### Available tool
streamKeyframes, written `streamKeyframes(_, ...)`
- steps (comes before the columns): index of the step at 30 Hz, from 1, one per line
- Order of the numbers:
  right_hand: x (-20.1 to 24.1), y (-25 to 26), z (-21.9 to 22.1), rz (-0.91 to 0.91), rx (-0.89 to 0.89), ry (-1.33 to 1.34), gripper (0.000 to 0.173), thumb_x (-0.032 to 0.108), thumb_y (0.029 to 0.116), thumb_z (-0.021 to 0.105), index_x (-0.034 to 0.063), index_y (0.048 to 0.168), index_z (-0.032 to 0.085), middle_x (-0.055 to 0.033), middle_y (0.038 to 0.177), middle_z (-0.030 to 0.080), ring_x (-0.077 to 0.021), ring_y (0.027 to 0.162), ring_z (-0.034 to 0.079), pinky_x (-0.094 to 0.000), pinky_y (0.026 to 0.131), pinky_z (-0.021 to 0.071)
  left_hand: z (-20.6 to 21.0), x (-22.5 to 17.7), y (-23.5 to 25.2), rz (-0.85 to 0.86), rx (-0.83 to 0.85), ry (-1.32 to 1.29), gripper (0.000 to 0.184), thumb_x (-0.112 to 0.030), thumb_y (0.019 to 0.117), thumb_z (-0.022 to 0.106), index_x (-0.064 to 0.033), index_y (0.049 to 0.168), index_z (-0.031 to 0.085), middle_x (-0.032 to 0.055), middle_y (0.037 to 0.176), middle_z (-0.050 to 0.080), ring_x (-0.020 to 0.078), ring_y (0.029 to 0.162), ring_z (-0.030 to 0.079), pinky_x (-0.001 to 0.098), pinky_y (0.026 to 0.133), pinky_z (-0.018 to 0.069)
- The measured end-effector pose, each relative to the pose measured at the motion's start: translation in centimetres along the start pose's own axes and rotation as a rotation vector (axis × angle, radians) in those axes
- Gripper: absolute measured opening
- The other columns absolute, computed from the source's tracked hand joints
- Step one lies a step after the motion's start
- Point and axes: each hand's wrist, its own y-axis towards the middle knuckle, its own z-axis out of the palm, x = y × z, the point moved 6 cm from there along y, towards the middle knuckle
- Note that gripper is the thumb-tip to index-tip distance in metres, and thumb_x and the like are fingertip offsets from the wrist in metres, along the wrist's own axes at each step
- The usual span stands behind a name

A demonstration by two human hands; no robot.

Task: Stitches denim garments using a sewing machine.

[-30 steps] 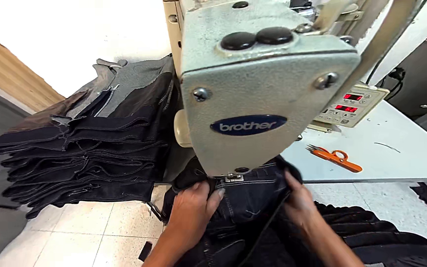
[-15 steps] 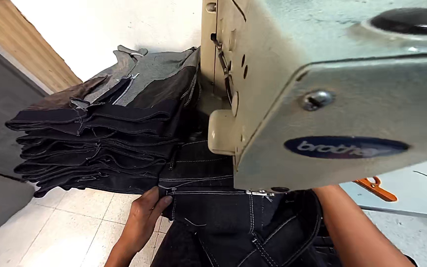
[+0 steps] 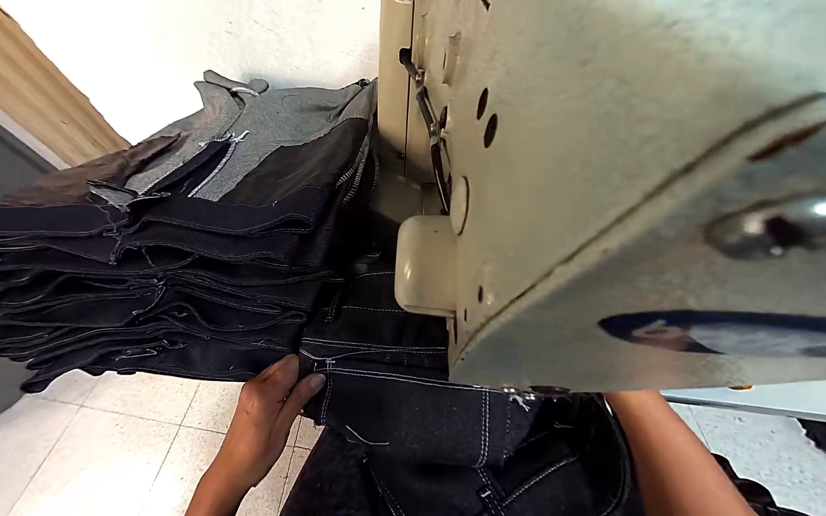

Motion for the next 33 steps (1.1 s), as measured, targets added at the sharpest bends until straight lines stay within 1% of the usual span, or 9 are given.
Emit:
streamKeyframes(3, -0.9, 0.0, 0.2, 0.137, 0.228, -0.051, 0.035, 0.015, 0.0999, 0.066, -0.0109, 0.123, 0.063, -0.0291, 0.123, 0.064, -0.0376, 0.115, 0.06, -0.0489, 0.104, 0.0419, 0.1, 0.0, -0.1, 0.001, 0.003, -0.015, 0.049, -0.046, 0.1042, 0.05, -0.0049, 0.089, 0.072, 0.0012, 0.08, 0.067, -0.0004, 0.081, 0.064, 0.0166, 0.078, 0.0521)
streamKeyframes(6, -1.1, -0.5, 0.3, 0.022, 0.056, -0.118, 0.031, 0.015, 0.0937, 0.07, -0.0134, 0.106, 0.07, -0.0332, 0.105, 0.069, -0.044, 0.1, 0.066, -0.054, 0.093, 0.0484, 0.0, 0.1, -0.2, -0.005, 0.017, -0.041, 0.046, -0.043, 0.1041, 0.051, -0.0047, 0.09, 0.072, 0.0005, 0.082, 0.069, -0.0022, 0.083, 0.065, 0.0155, 0.08, 0.0525)
streamKeyframes(10, 4.0, -2.5, -2.5, 0.162, 0.023, -0.01, 0.032, 0.004, 0.0971, 0.064, -0.0203, 0.118, 0.062, -0.0361, 0.121, 0.063, -0.0356, 0.116, 0.06, -0.0378, 0.105, 0.0423, 0.0, 0.3, -0.2, -0.021, 0.022, -0.061, 0.044, -0.04, 0.104, 0.052, -0.0038, 0.092, 0.073, 0.0009, 0.083, 0.07, -0.0021, 0.084, 0.065, 0.0156, 0.08, 0.0526)
streamKeyframes(14, -0.5, -1.1, -0.1, -0.442, -0.392, -0.039, 0.035, 0.018, 0.0876, 0.074, -0.0162, 0.091, 0.068, -0.0314, 0.083, 0.066, -0.0364, 0.078, 0.066, -0.045, 0.078, 0.0526, 0.0, 0.0, -0.1, -0.02, 0.054, -0.06, 0.044, -0.04, 0.1053, 0.05, -0.0049, 0.091, 0.073, 0.001, 0.082, 0.069, -0.001, 0.082, 0.065, 0.0166, 0.078, 0.0528)
streamKeyframes(18, 3.0, -1.4, -2.2, 0.069, -0.082, 0.022, 0.036, 0.004, 0.0903, 0.069, -0.0195, 0.117, 0.063, -0.0358, 0.118, 0.064, -0.0378, 0.116, 0.06, -0.0433, 0.105, 0.0425, -0.4, 0.4, -0.1, -0.03, 0.05, -0.06, 0.04, -0.037, 0.1038, 0.054, -0.0053, 0.086, 0.072, 0.0001, 0.079, 0.067, -0.0005, 0.078, 0.064, 0.0165, 0.074, 0.0527)
streamKeyframes(21, 4.7, -3.2, -3.5, -0.249, -0.216, -0.103, 0.037, 0.009, 0.0886, 0.071, -0.0198, 0.11, 0.065, -0.0414, 0.109, 0.064, -0.0549, 0.109, 0.062, -0.0668, 0.095, 0.0429, -0.7, 0.3, -0.4, -0.066, 0.092, -0.032, 0.042, -0.037, 0.1055, 0.05, -0.0058, 0.086, 0.069, -0.0009, 0.074, 0.063, 0.001, 0.069, 0.061, 0.0176, 0.067, 0.0519)
streamKeyframes(24, 5.0, -4.9, -4.6, -0.6, -0.482, -0.17, 0.049, 0.038, 0.0923, 0.056, -0.0093, 0.093, 0.07, -0.0297, 0.089, 0.069, -0.0468, 0.087, 0.07, -0.0636, 0.074, 0.0513, -0.9, 0.1, -1.7, -0.201, 0.314, -0.106, 0.056, -0.044, 0.1092, 0.036, -0.0022, 0.092, 0.069, 0.0019, 0.074, 0.068, 0.0066, 0.066, 0.066, 0.0273, 0.067, 0.057)
streamKeyframes(27, 3.3, -6.8, -4.7, -0.562, -0.437, -0.101, 0.074, 0.057, 0.0974, 0.054, -0.0134, 0.12, 0.059, -0.0318, 0.111, 0.066, -0.0375, 0.099, 0.069, -0.0523, 0.083, 0.0568, -0.3, -1.0, -4.1, -0.263, 0.655, -0.297, 0.065, -0.053, 0.1074, 0.035, 0.0005, 0.097, 0.07, 0.0065, 0.079, 0.07, 0.0123, 0.069, 0.067, 0.036, 0.071, 0.0586)
streamKeyframes(33, -0.6, -10.8, -1.2, -0.318, -0.314, 0.147, 0.056, 0.027, 0.1008, 0.06, -0.0168, 0.134, 0.049, -0.032, 0.122, 0.062, -0.0324, 0.112, 0.065, -0.0455, 0.098, 0.052, 4.3, -7.6, -4.8, -0.184, 0.781, -0.67, 0.048, -0.035, 0.1089, 0.041, 0.005, 0.105, 0.068, 0.009, 0.083, 0.071, 0.0111, 0.072, 0.068, 0.0321, 0.072, 0.0581)
